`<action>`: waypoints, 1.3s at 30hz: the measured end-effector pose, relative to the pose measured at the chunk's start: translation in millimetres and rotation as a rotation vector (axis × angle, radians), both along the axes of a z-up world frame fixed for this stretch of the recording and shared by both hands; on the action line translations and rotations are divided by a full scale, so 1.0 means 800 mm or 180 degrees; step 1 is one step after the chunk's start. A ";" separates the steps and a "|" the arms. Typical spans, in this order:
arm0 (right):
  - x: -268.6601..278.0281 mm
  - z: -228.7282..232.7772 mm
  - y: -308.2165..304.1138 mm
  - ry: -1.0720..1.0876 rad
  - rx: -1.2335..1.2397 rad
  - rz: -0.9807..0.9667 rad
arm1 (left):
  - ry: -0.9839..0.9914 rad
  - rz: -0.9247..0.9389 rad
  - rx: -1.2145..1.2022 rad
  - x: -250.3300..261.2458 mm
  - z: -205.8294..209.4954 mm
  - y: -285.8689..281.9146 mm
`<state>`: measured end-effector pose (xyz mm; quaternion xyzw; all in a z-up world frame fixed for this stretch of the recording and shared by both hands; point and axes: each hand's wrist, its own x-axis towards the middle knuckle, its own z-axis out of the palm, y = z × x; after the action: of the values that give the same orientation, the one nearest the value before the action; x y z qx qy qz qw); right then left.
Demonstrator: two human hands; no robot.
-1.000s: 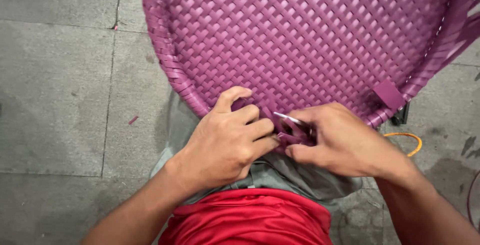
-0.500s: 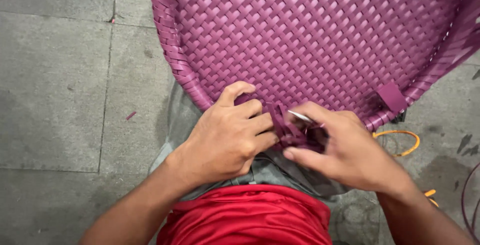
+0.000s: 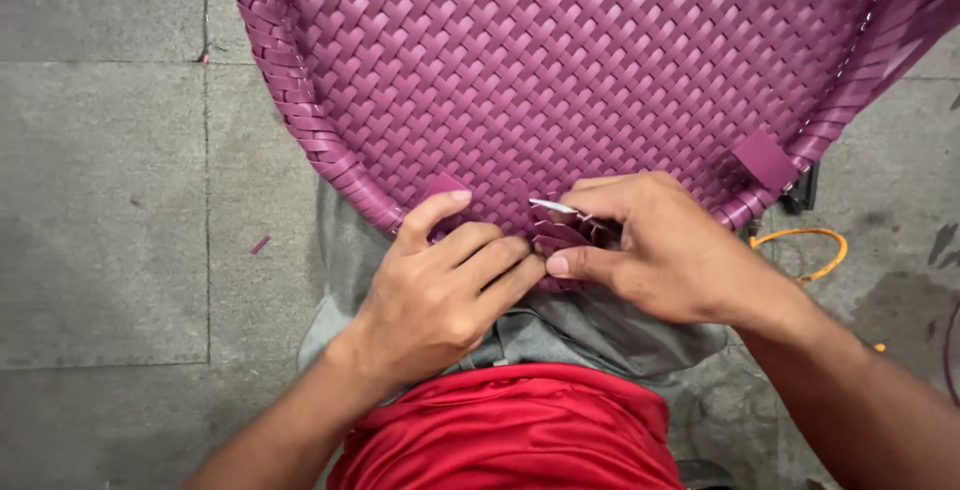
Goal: Weaving and securing purple material strips onto a tray or basket frame using tools.
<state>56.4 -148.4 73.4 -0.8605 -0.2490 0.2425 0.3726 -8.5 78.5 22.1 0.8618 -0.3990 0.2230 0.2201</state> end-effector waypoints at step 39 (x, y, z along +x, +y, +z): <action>-0.081 -0.031 -0.002 -0.1213 0.0477 -0.1155 | 0.0078 0.0274 -0.0136 0.006 -0.003 -0.005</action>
<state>-8.2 -149.7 48.4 -0.8911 -0.1737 -0.0135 0.4190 -3.8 74.8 20.0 0.8759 -0.3540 0.2303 0.2335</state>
